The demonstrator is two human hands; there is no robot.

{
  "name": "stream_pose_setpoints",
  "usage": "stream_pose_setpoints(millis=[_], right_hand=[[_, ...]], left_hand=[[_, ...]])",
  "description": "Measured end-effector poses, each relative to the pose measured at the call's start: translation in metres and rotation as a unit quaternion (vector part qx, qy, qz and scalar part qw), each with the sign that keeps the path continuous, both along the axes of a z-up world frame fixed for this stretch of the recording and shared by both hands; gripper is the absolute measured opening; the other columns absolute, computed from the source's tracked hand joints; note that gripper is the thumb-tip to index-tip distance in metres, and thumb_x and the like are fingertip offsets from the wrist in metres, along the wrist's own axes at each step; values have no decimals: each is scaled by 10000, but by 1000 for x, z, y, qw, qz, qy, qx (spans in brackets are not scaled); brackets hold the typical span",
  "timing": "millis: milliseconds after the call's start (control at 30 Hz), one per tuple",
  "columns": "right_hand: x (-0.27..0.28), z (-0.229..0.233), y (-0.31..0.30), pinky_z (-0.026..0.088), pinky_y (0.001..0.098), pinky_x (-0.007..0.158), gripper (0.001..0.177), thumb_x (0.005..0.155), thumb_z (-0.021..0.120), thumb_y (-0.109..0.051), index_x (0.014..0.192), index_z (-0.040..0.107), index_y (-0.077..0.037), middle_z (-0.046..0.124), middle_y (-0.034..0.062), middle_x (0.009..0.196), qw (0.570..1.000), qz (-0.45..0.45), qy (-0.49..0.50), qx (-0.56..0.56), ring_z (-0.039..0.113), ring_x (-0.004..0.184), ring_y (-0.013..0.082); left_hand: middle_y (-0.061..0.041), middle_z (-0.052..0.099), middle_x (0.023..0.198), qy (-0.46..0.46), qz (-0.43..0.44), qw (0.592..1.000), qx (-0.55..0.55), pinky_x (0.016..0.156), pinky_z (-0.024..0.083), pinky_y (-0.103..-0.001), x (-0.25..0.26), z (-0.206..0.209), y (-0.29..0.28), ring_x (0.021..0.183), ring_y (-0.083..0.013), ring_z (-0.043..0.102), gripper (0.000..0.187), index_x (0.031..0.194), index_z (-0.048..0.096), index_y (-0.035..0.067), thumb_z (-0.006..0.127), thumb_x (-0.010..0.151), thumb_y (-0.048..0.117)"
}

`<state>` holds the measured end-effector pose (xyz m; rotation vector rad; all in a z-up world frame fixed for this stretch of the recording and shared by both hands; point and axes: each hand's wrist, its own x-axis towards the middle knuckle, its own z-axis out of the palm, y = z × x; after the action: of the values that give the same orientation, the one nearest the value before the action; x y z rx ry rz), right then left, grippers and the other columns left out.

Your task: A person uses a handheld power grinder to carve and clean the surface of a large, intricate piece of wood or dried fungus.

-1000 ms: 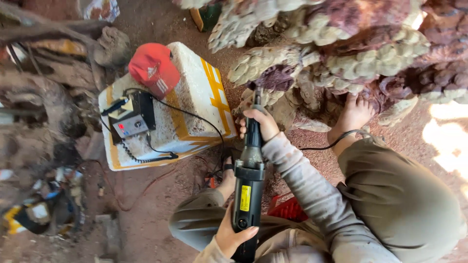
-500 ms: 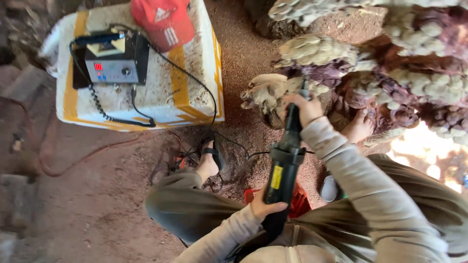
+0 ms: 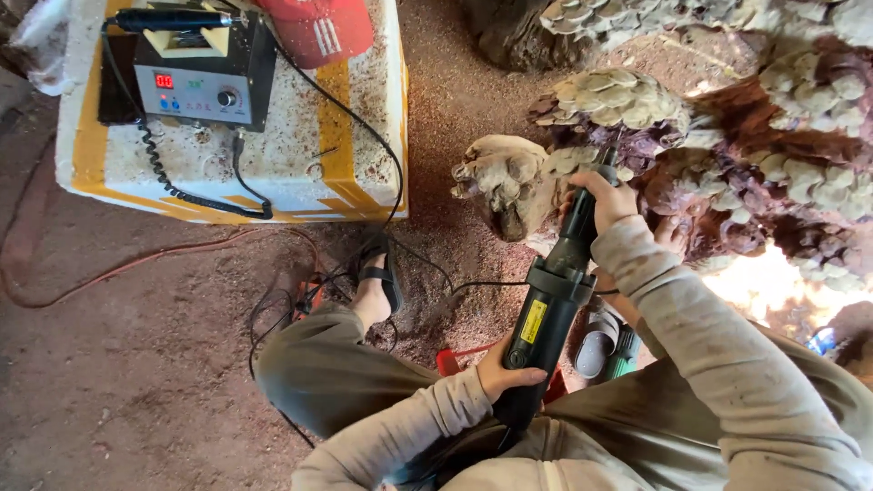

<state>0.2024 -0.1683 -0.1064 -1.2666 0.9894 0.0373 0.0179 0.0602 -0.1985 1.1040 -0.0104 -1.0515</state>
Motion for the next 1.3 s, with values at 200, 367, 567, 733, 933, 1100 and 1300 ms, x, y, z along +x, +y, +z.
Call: stream_pose_setpoints(millis=[200,367,567,733,933,1100,1300], right_hand=[[-1,-32,-7,608,355,525,241,776,799,-190,928,666,-59,686,63,737,996,5,-16,-82,635,533,210],[4,-14,8,581,366,467,205,797,784,-194,815,651,-39,666,95,659,999,14,14,-47,624,477,225],[7,8,7,559,361,488,206,830,747,-196,826,630,-27,645,110,694,998,-10,20,60,602,523,218],[12,17,1,563,326,502,198,835,742,-192,895,611,-56,645,72,731,996,2,22,91,598,548,181],[19,28,-13,554,313,547,171,859,723,-219,884,591,-113,627,50,721,990,39,53,126,593,567,162],[23,46,-19,592,296,597,248,908,713,-257,1070,586,-119,654,28,810,984,111,129,44,620,640,140],[33,36,-40,585,320,644,233,918,703,-288,947,530,-135,605,48,743,975,138,165,56,591,640,139]], left_hand=[[-136,674,1152,-32,3,999,-34,933,596,-455,-8,-26,-5,1025,-278,672,781,1370,506,85,832,720,367],[-116,675,1206,-25,41,998,-45,969,588,-422,-7,-7,-5,1084,-245,666,816,1386,521,83,850,696,367],[-85,694,1193,36,84,996,-22,1016,572,-383,-7,39,-14,1098,-208,672,824,1338,551,103,881,625,352],[-60,714,1148,95,95,991,-11,955,587,-321,0,85,-19,1031,-165,685,791,1329,583,107,873,628,327],[-44,699,1047,145,121,982,-30,863,596,-303,-6,108,-40,917,-147,666,699,1275,617,112,867,639,255],[-71,686,941,243,139,958,-58,644,614,-316,-18,134,-60,763,-156,673,692,1239,600,101,899,653,315],[-211,637,1000,307,148,923,-179,555,655,-454,-22,143,-68,686,-308,685,741,1322,493,49,939,764,247]])
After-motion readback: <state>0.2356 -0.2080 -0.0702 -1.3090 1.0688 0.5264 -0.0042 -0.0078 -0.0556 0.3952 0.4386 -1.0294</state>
